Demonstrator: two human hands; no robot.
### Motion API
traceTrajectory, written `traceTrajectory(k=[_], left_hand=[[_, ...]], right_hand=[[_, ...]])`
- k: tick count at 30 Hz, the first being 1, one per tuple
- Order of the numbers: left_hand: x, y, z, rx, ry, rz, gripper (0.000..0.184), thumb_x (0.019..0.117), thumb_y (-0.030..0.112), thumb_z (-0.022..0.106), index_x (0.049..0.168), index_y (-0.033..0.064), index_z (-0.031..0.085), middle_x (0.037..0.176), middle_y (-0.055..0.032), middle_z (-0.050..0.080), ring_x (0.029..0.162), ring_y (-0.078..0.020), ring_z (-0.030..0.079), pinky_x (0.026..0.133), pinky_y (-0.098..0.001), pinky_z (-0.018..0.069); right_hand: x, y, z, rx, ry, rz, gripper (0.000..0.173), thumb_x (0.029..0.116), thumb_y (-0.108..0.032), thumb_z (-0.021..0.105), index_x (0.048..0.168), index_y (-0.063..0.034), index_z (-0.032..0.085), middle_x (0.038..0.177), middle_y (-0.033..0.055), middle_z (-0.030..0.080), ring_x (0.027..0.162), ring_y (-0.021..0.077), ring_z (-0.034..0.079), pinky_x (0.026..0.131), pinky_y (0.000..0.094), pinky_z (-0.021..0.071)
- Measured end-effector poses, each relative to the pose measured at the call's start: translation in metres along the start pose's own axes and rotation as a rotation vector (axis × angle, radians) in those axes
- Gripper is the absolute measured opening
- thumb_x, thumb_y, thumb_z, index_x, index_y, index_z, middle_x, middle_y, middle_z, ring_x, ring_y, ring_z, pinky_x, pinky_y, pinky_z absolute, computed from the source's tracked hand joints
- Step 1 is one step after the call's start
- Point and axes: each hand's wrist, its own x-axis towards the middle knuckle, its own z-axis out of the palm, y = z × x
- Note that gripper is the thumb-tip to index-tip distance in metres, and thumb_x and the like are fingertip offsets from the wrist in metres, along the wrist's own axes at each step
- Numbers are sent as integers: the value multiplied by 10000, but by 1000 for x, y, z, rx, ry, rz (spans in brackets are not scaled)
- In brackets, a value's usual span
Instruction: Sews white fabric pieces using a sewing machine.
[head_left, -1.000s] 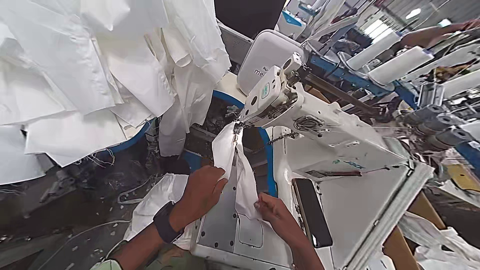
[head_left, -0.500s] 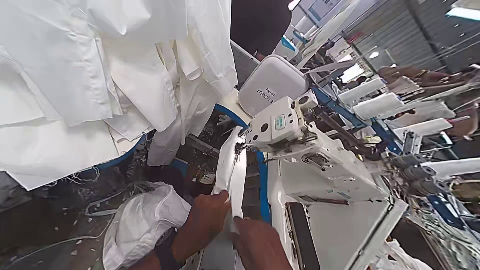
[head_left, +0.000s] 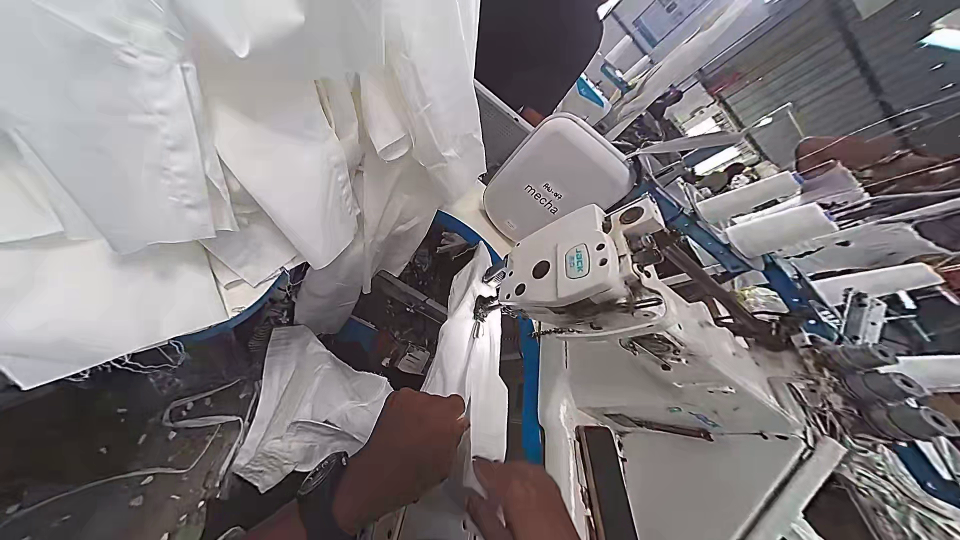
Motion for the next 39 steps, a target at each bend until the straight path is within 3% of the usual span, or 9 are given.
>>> traceTrajectory(k=[6, 11, 18, 21, 24, 27, 32, 35, 39], left_hand=[[-12, 2, -9, -79, -23, 142, 299, 929, 219, 569, 671, 69, 588, 501, -46, 485, 426, -198, 542, 382, -358, 391], [-19, -7, 4, -118, 58, 142, 283, 958, 194, 541, 715, 66, 608, 536, -43, 521, 458, -189, 566, 402, -354, 428], [-26, -57, -65, -127, -294, -76, 375, 993, 262, 603, 745, -18, 632, 609, -149, 577, 581, -323, 615, 554, -524, 475], [-17, -80, -96, -11, -338, -52, 339, 1014, 241, 552, 849, -19, 694, 748, -156, 656, 716, -329, 662, 661, -559, 511], [-17, -20, -67, 48, -175, 164, 241, 978, 176, 556, 849, 60, 723, 725, -74, 690, 649, -227, 690, 566, -423, 549], [-39, 35, -13, 93, -98, -8, 87, 817, 77, 629, 770, 33, 687, 562, -86, 588, 477, -264, 629, 409, -429, 471], [-36, 27, 3, 23, 1, -154, 265, 909, 150, 563, 975, 56, 801, 568, -82, 640, 468, -261, 645, 407, -452, 484], [-28, 10, 11, -48, 94, -134, 274, 920, 178, 534, 928, 72, 787, 495, -57, 565, 400, -222, 575, 373, -398, 433], [-14, -6, 18, -190, 94, -161, 320, 983, 199, 502, 1034, 60, 785, 534, -54, 592, 442, -210, 582, 426, -385, 445]], right_hand=[[6, -19, -8, -211, 107, 96, 280, 975, -223, 570, 813, -15, 664, 580, 140, 603, 579, 362, 671, 505, 495, 483], [35, -20, -11, -247, -16, 101, 185, 971, -165, 568, 954, -10, 667, 688, 156, 659, 698, 377, 706, 591, 505, 515], [8, 79, 41, 210, -133, 116, 231, 961, -130, 624, 1004, 81, 706, 847, 254, 697, 828, 439, 693, 768, 646, 515], [-17, 102, 62, 264, 32, -78, 181, 915, -80, 590, 874, 42, 717, 716, 172, 664, 679, 336, 673, 644, 555, 525], [-35, 32, 3, -101, 257, -286, 151, 874, -87, 618, 769, -35, 714, 691, 124, 688, 637, 304, 690, 644, 512, 512], [-21, -3, 19, -73, 349, -375, 154, 837, -159, 635, 713, -105, 710, 677, 56, 678, 642, 252, 666, 614, 450, 474], [-4, 7, 6, 29, 279, -236, 230, 882, -205, 618, 694, -100, 698, 709, 61, 656, 786, 295, 640, 699, 449, 454], [16, 3, 9, -30, 303, -250, 204, 849, -209, 608, 690, -125, 705, 670, 23, 632, 756, 267, 629, 675, 416, 460], [31, 8, 6, -57, 294, -164, 219, 847, -230, 608, 672, -124, 685, 645, 18, 625, 721, 258, 632, 641, 405, 475]])
